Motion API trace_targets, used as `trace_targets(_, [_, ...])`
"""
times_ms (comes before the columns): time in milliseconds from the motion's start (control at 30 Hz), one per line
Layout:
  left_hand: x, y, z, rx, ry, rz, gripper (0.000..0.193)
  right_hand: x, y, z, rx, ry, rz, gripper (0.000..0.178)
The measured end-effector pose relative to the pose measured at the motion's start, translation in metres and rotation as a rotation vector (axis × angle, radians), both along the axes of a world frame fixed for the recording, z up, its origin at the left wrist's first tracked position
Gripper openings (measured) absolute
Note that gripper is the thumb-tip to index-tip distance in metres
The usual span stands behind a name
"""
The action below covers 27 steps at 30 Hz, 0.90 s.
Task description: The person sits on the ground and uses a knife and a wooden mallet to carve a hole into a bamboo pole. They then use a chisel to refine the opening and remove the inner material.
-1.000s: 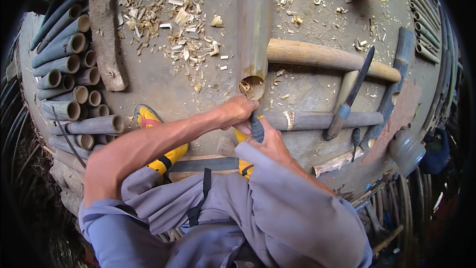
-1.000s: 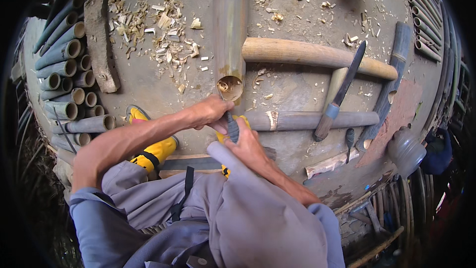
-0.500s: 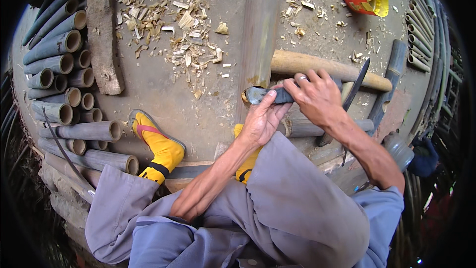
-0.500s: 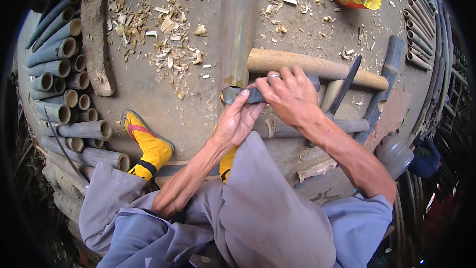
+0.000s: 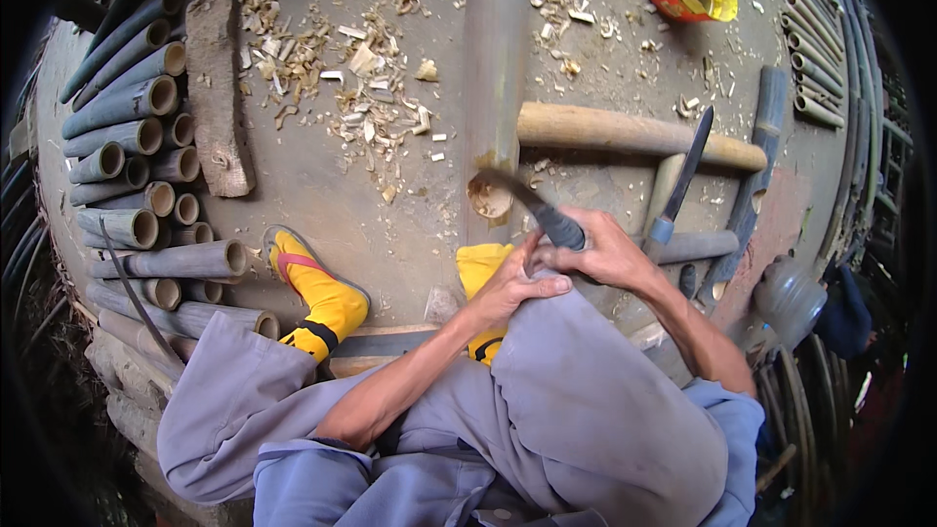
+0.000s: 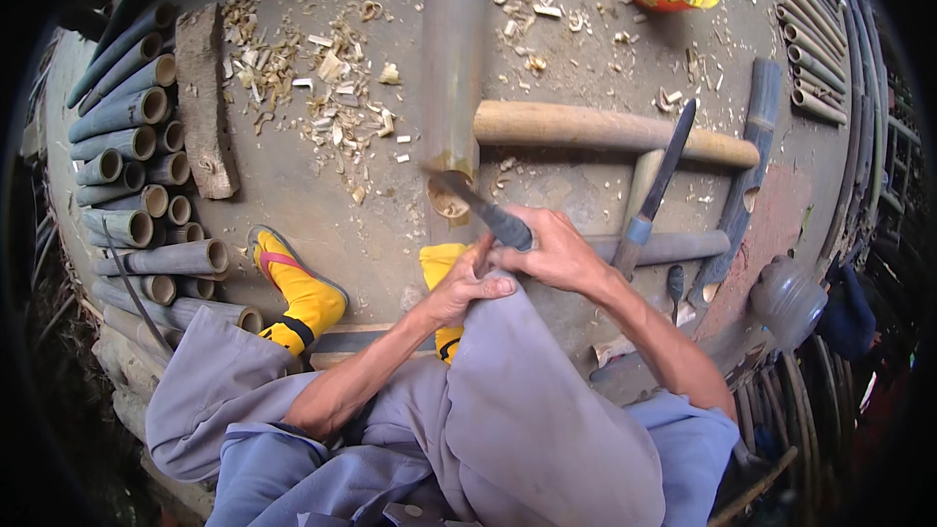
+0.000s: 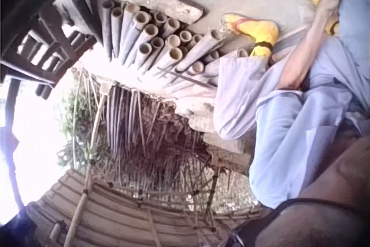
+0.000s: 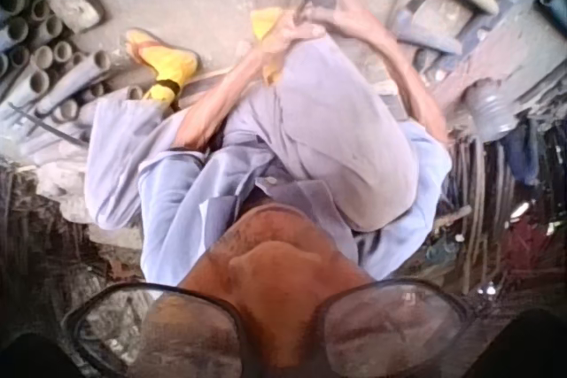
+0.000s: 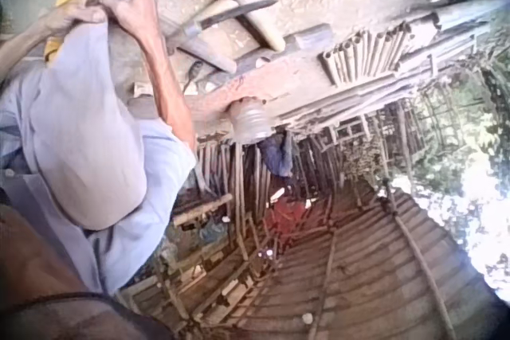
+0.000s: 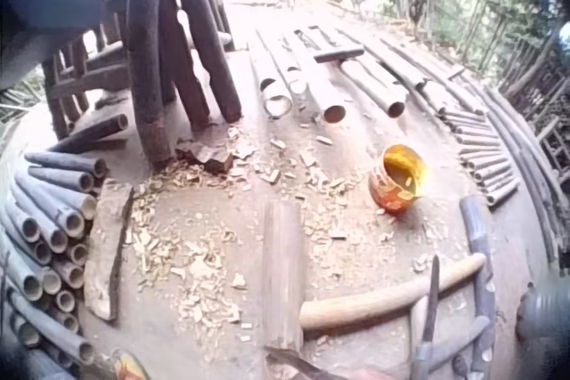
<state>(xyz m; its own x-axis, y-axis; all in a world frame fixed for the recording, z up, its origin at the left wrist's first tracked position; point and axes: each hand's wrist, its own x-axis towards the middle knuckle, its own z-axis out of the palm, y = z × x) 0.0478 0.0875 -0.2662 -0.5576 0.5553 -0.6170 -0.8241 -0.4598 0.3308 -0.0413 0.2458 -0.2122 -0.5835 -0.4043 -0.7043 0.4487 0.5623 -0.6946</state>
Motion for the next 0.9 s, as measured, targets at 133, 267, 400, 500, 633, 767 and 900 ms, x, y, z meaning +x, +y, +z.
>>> trace_targets(133, [-0.054,-0.042,0.006,-0.634,0.402,-0.173,0.052,-0.013,-0.035,0.047,0.436,0.685,0.112,0.052])
trace_targets(267, [-0.114,-0.120,0.041,-1.067,0.946,-1.014,0.043,-0.003,-0.080,0.022,0.259,0.971,0.214,0.052])
trace_targets(400, [-0.136,-0.161,0.049,-0.940,1.010,-1.389,0.038,0.039,-0.135,-0.046,-0.023,0.785,0.145,0.058])
trace_targets(500, [-0.160,-0.165,0.039,-1.049,1.435,-1.414,0.038,0.029,-0.160,-0.059,-0.142,0.639,-0.144,0.056])
trace_targets(633, [-0.207,-0.160,0.007,-0.951,1.385,-1.613,0.031,0.002,-0.159,-0.067,-0.218,0.455,-0.261,0.044])
trace_targets(767, [-0.167,-0.178,-0.019,-0.896,1.003,-1.518,0.027,0.000,-0.147,-0.071,-0.169,0.255,0.082,0.042])
trace_targets(900, [-0.112,-0.170,0.001,-0.934,0.603,-1.297,0.034,0.007,-0.135,-0.072,-0.197,0.276,0.432,0.037])
